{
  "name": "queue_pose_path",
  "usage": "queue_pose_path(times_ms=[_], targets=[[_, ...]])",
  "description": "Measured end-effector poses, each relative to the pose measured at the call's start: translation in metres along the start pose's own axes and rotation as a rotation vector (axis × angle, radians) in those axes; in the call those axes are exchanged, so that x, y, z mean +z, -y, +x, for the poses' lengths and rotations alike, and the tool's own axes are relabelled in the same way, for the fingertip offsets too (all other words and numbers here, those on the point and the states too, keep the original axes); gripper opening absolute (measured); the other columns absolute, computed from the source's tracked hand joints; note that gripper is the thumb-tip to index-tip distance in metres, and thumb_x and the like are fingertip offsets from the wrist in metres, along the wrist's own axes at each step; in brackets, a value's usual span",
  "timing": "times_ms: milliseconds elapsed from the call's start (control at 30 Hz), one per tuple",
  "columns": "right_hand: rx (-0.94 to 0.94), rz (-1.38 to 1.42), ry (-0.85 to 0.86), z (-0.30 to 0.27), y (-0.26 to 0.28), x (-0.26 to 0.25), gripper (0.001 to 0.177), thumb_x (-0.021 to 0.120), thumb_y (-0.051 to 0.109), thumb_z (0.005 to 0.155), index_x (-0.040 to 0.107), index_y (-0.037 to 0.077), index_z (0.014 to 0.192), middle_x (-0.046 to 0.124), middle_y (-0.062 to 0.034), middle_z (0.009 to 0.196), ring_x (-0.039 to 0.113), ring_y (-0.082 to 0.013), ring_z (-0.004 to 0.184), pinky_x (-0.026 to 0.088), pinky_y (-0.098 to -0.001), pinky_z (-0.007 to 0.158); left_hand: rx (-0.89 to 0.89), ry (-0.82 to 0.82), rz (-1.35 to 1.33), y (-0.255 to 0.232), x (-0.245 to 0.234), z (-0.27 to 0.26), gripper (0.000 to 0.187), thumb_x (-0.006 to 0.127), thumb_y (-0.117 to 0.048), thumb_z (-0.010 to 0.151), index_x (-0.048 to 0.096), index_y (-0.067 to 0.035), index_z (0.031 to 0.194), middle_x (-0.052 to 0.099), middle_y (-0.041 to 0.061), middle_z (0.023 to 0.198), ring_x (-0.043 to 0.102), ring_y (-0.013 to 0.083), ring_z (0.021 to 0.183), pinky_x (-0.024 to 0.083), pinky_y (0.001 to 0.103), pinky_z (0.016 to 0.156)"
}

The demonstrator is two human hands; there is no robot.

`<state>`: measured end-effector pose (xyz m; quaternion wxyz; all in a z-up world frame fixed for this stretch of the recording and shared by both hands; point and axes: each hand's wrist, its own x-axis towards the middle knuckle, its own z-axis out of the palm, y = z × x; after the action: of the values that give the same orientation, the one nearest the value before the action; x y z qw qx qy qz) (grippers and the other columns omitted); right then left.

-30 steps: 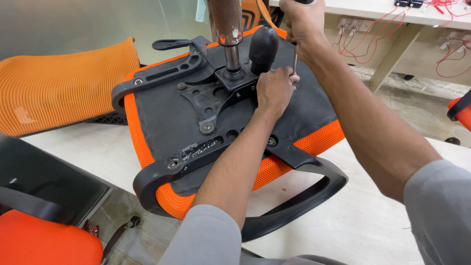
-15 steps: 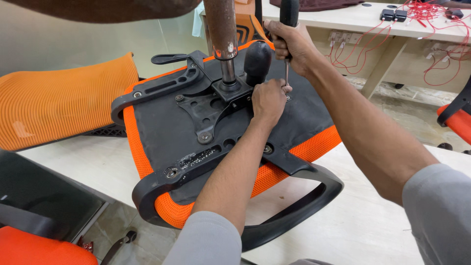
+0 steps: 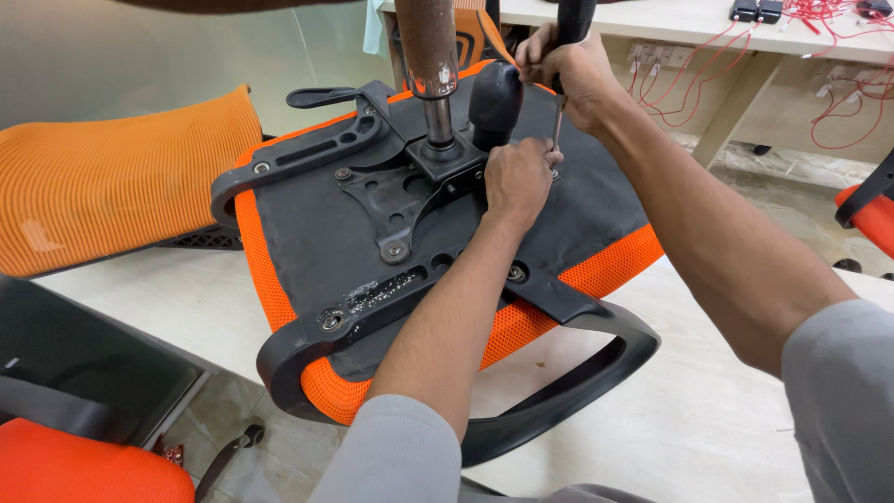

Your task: The person assembles an orange office chair by attaching the seat to the base using screws and a screwdriver. They insert screws into the base, tighten them with a screwdriver, and reposition the seat to secure it.

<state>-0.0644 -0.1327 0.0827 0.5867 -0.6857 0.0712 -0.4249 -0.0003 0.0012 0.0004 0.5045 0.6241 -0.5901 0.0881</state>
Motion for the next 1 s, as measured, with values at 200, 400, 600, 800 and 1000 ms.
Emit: queue_pose_path(times_ms=[200, 400, 600, 800, 1000], targets=[[0.153, 0.210, -0.051, 0.000, 0.001, -0.009, 0.021, 0.041, -0.008, 0.079, 0.045, 0.013, 0.078, 0.042, 0.0002, 0.060, 0.034, -0.0107, 0.050, 0.022, -0.0257, 0.042, 0.008, 0.052, 0.050, -0.001, -0.001, 0.000, 0.019, 0.070, -0.024, 0.091, 0.079, -0.008, 0.085, 0.074, 0.011, 0.067, 0.074, 0.0273, 0.070, 0.054, 0.043, 0.076], [0.139, 0.039, 0.022, -0.004, 0.002, 0.000, 0.022, 0.037, -0.007, 0.076, 0.043, 0.014, 0.073, 0.038, 0.0011, 0.057, 0.032, -0.0103, 0.049, 0.021, -0.0270, 0.043, 0.013, 0.022, 0.002, 0.000, -0.003, 0.000, 0.019, 0.072, -0.023, 0.089, 0.077, -0.007, 0.080, 0.073, 0.010, 0.069, 0.074, 0.0267, 0.070, 0.056, 0.042, 0.071], [0.134, 0.110, 0.130, -0.004, 0.003, -0.009, 0.022, 0.034, -0.007, 0.074, 0.041, 0.013, 0.071, 0.037, -0.0001, 0.058, 0.031, -0.0110, 0.051, 0.018, -0.0270, 0.044, -0.007, 0.031, -0.005, -0.004, -0.004, 0.000, 0.020, 0.072, -0.025, 0.089, 0.077, -0.008, 0.081, 0.073, 0.009, 0.069, 0.074, 0.0264, 0.068, 0.055, 0.042, 0.069], [0.143, 0.157, 0.112, -0.005, -0.002, -0.014, 0.020, 0.036, -0.007, 0.071, 0.041, 0.013, 0.070, 0.036, -0.0014, 0.057, 0.030, -0.0122, 0.050, 0.018, -0.0275, 0.045, 0.013, 0.038, 0.039, -0.005, -0.006, 0.002, 0.019, 0.072, -0.026, 0.088, 0.078, -0.009, 0.082, 0.073, 0.008, 0.067, 0.073, 0.0262, 0.068, 0.054, 0.043, 0.071], [0.116, 0.147, 0.128, -0.006, -0.001, -0.012, 0.020, 0.038, -0.008, 0.071, 0.041, 0.012, 0.070, 0.035, -0.0018, 0.057, 0.029, -0.0121, 0.049, 0.017, -0.0275, 0.044, -0.015, 0.065, 0.045, -0.008, -0.007, 0.003, 0.018, 0.071, -0.027, 0.090, 0.078, -0.011, 0.083, 0.073, 0.004, 0.064, 0.073, 0.0237, 0.067, 0.051, 0.041, 0.073]])
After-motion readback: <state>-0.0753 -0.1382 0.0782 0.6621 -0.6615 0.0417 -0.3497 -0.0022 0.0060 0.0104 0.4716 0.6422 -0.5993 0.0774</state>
